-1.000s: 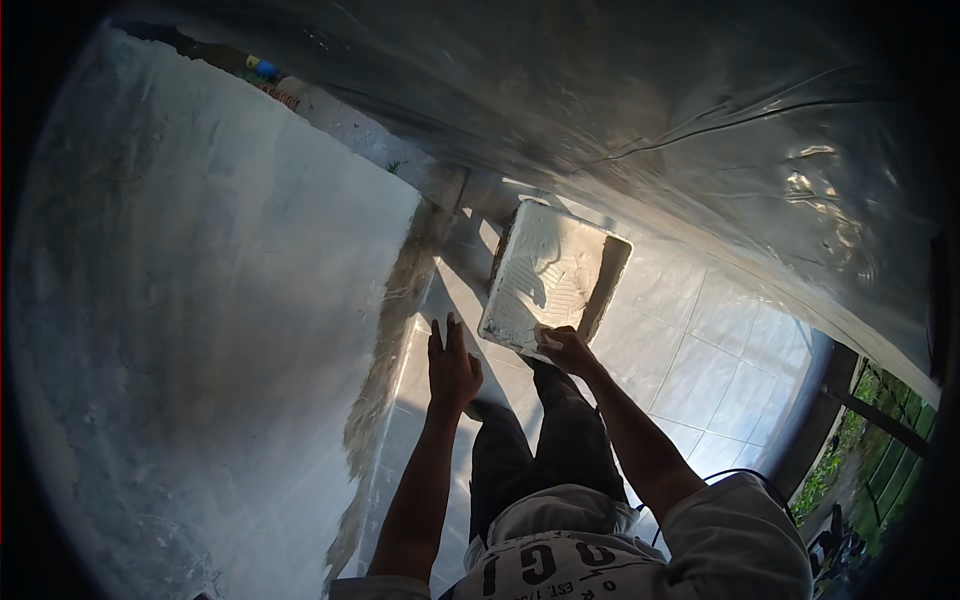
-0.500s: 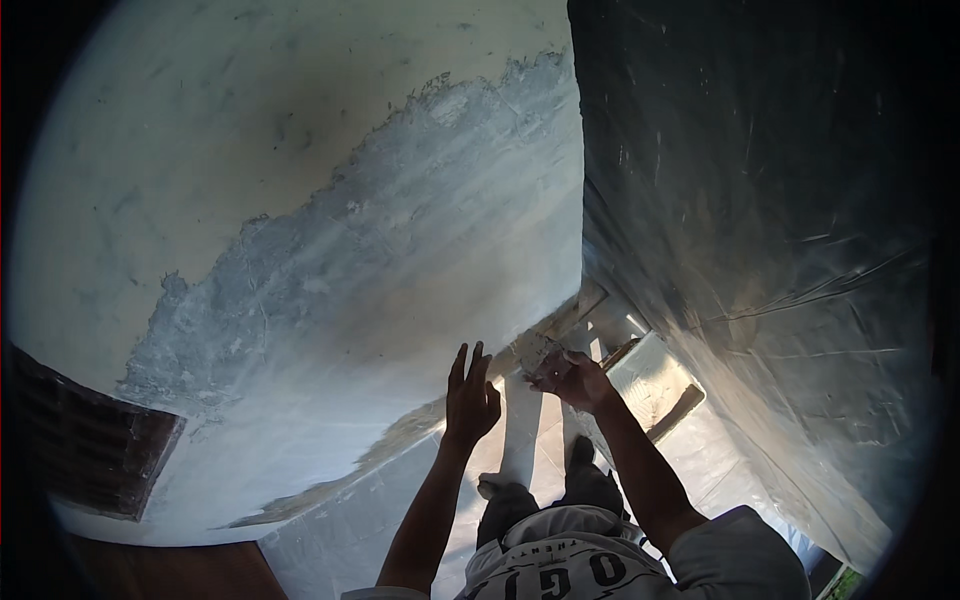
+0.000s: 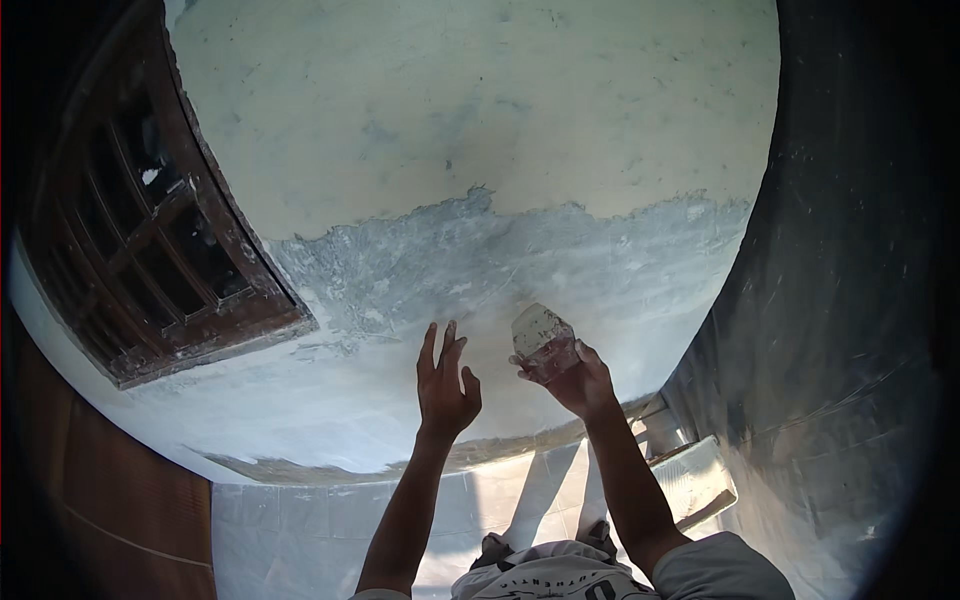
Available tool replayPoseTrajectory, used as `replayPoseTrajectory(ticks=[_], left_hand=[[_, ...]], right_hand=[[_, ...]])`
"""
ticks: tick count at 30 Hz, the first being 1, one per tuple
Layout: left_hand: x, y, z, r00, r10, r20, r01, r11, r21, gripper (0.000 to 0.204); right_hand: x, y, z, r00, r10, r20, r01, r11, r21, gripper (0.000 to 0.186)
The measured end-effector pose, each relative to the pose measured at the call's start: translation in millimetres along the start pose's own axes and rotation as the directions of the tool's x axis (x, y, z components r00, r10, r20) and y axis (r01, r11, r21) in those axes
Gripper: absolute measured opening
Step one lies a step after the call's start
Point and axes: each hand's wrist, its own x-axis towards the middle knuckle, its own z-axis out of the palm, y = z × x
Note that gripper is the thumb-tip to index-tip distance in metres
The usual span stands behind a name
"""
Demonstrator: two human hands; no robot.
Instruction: The person applies plaster compound to a wall near a window frame with a putty applicator, smoothing the compound to fill and repair the wall surface.
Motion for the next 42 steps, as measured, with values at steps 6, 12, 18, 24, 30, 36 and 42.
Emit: replayPoseTrajectory(ticks=[6, 12, 18, 24, 30, 36, 42], left_hand=[[11, -57, -50, 0.996, 0.076, -0.043, -0.076, 0.997, 0.01, 0.042], [31, -98, -63, 0.99, 0.133, -0.041, -0.132, 0.991, 0.023, 0.042], [50, -135, -57, 0.943, 0.316, -0.107, -0.3, 0.943, 0.142, 0.04], [40, -179, -39, 0.948, 0.312, -0.056, -0.289, 0.925, 0.248, 0.04], [41, -188, -28, 0.905, 0.413, -0.104, -0.346, 0.855, 0.386, 0.04], [43, -191, -29, 0.877, 0.464, -0.126, -0.381, 0.831, 0.407, 0.035], [44, -191, -32, 0.863, 0.488, -0.132, -0.43, 0.845, 0.317, 0.033]], right_hand=[[47, 17, 56, 0.973, -0.231, -0.002, 0.219, 0.926, -0.306, 0.062], [84, 19, 110, 0.79, -0.597, 0.139, 0.311, 0.196, -0.93, 0.054], [118, 23, 115, 0.602, -0.619, 0.504, 0.139, -0.54, -0.83, 0.07], [139, 27, 109, 0.556, -0.638, 0.533, 0.065, -0.605, -0.793, 0.066], [159, 29, 112, 0.523, -0.651, 0.55, -0.005, -0.648, -0.762, 0.064], [158, 48, 103, 0.544, -0.674, 0.5, -0.112, -0.649, -0.753, 0.064], [171, 43, 110, 0.46, -0.716, 0.525, -0.151, -0.646, -0.748, 0.065]])
